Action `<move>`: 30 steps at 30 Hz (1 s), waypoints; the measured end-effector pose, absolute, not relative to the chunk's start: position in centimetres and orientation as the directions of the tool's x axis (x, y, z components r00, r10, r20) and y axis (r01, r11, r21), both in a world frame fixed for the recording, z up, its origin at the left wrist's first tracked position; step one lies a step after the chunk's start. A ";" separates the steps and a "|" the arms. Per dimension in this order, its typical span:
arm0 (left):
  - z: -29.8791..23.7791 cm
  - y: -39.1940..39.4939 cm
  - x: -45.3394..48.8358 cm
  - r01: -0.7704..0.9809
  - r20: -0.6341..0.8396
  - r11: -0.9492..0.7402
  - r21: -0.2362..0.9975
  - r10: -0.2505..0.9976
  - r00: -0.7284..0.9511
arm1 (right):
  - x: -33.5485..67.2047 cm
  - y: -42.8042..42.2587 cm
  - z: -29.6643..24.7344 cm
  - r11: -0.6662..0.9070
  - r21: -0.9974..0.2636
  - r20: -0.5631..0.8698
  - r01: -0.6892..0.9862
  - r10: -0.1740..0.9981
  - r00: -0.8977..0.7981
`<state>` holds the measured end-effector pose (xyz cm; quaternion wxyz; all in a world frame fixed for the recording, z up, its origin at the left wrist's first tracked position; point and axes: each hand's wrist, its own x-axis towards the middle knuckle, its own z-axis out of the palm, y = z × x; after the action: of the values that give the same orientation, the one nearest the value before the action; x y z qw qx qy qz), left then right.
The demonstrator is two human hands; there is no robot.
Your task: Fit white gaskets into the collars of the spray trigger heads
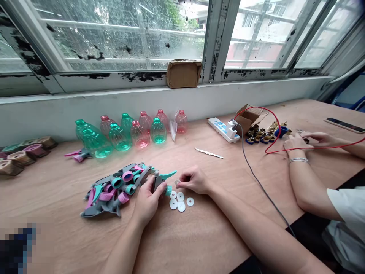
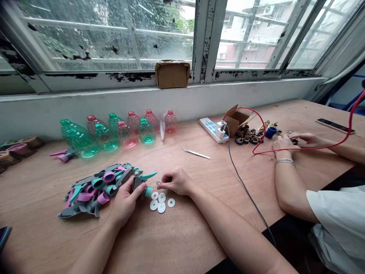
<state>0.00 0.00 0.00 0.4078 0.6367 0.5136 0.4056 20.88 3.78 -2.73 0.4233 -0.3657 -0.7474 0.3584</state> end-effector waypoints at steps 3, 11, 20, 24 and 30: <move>0.1 -0.1 0.0 0.323 0.111 -0.153 0.934 0.983 0.145 | 20.8 3.6 -2.5 0.501 -0.830 0.400 0.245 0.841 -0.365; 0.3 -0.1 0.1 0.299 0.108 -0.147 0.943 0.984 0.141 | 20.6 3.7 -2.4 0.549 -0.801 0.457 0.240 0.818 -0.349; 0.5 -0.2 0.2 0.309 0.102 -0.134 0.941 0.988 0.115 | 20.7 3.6 -2.6 0.569 -0.802 0.483 0.183 0.797 -0.363; 0.8 -0.4 0.3 0.312 0.107 -0.137 0.940 0.988 0.111 | 20.7 3.5 -2.4 0.572 -0.793 0.479 0.210 0.798 -0.365; 0.8 -0.6 0.4 0.277 0.092 -0.118 0.953 0.990 0.106 | 20.6 3.4 -2.8 0.491 -0.847 0.424 0.201 0.854 -0.300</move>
<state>0.38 -0.56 0.82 0.4186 0.6146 0.5157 0.4257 20.56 3.42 -2.83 0.4669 -0.3632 -0.7264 0.3499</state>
